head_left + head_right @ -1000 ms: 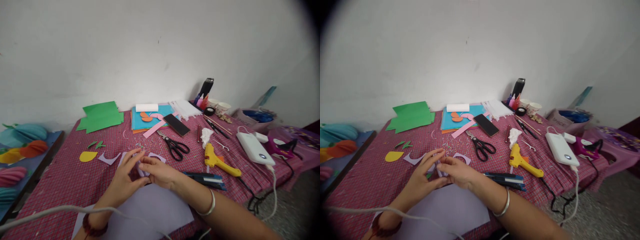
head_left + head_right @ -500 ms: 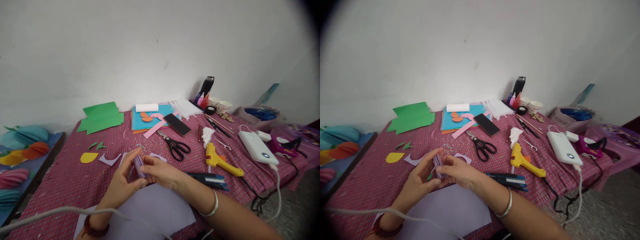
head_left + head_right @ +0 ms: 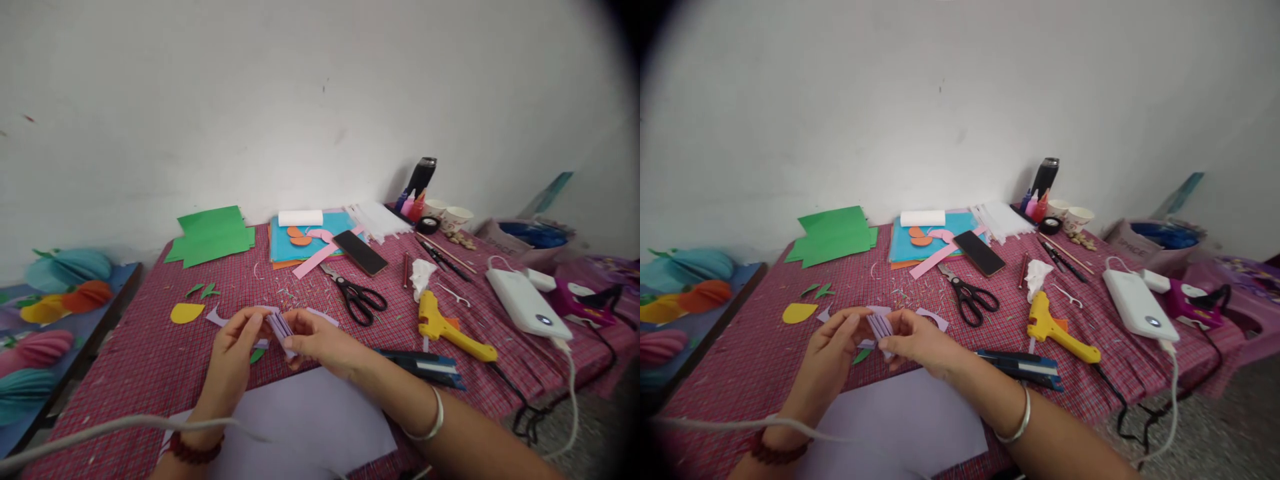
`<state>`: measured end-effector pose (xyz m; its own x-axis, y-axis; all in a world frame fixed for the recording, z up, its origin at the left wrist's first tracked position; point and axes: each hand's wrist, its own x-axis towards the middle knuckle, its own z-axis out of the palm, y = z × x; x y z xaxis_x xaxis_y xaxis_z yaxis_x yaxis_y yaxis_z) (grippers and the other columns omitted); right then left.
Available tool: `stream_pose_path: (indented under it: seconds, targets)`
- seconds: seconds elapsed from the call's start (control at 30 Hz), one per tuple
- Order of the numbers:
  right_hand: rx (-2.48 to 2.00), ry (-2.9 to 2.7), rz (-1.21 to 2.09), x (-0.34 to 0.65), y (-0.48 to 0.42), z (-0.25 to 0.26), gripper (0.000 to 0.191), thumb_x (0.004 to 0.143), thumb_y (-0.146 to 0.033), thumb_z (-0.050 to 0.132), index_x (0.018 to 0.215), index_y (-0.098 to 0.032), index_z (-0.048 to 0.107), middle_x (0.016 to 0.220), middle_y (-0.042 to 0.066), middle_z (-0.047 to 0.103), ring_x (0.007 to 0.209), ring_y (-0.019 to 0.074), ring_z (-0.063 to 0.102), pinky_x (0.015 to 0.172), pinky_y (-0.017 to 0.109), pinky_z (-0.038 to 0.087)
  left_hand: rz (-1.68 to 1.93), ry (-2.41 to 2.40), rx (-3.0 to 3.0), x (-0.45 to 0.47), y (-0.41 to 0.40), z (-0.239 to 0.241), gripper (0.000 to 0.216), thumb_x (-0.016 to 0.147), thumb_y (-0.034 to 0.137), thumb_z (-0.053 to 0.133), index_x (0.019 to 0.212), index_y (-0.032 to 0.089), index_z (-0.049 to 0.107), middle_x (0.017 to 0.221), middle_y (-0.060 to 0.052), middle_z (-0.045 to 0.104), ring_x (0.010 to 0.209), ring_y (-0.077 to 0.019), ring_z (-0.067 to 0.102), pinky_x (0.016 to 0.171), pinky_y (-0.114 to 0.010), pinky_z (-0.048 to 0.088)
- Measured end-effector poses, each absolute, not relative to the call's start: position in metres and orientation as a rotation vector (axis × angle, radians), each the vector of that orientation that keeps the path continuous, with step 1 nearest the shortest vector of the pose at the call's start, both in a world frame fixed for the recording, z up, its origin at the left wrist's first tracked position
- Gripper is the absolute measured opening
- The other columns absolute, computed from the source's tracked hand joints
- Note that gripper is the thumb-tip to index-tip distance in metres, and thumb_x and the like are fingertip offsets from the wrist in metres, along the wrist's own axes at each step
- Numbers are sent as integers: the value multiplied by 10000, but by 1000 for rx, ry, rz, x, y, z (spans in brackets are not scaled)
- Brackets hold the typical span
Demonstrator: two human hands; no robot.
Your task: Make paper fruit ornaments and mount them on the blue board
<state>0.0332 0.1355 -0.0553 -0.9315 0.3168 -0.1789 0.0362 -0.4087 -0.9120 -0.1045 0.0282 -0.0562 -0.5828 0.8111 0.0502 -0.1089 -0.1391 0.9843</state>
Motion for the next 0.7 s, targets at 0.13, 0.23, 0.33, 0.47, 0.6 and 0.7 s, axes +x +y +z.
stream_pose_path:
  seconds: [0.13, 0.23, 0.33, 0.47, 0.6, 0.7]
  targets:
    - [-501, -1584, 2456, 33, 135, -55, 626, 595, -488, 851, 1024, -158, 538, 904, -8, 579, 656, 66, 562, 562, 216, 505, 1825, 1444, 741, -101, 29, -52, 273, 819, 429, 676, 901, 169, 683, 842, -47, 725, 743, -162, 667, 738, -299, 534]
    - [-499, -1577, 2462, 33, 136, -56, 628, 595, -485, 854, 1029, -156, 541, 900, -10, 583, 652, 65, 562, 556, 210, 502, 1819, 1446, 721, -99, 29, -51, 278, 823, 430, 671, 899, 163, 683, 862, -58, 735, 755, -170, 679, 750, -310, 541]
    - [-485, -1575, 2466, 33, 136, -57, 618, 606, -480, 850, 1031, -156, 541, 883, -14, 582, 642, 63, 563, 555, 209, 501, 1811, 1431, 723, -99, 28, -50, 268, 839, 422, 656, 914, 167, 684, 884, -60, 739, 753, -170, 685, 758, -316, 545]
    - [-481, -1569, 2457, 33, 136, -57, 596, 614, -466, 845, 1027, -160, 543, 866, -15, 587, 650, 70, 565, 555, 214, 497, 1809, 1420, 738, -99, 28, -51, 264, 854, 427, 635, 919, 176, 689, 883, -54, 737, 735, -166, 682, 744, -315, 550]
    - [-469, -1580, 2446, 33, 136, -55, 593, 613, -474, 845, 1016, -160, 543, 875, -11, 589, 652, 69, 556, 556, 212, 493, 1833, 1495, 770, -100, 29, -53, 225, 803, 392, 699, 881, 182, 686, 842, -32, 720, 734, -151, 664, 733, -290, 541]
    - [-464, -1591, 2441, 33, 135, -54, 587, 614, -478, 842, 1010, -163, 544, 863, -17, 584, 658, 70, 550, 558, 211, 494, 1845, 1602, 798, -100, 29, -53, 206, 751, 345, 747, 857, 176, 695, 842, -28, 711, 751, -136, 649, 718, -249, 521]
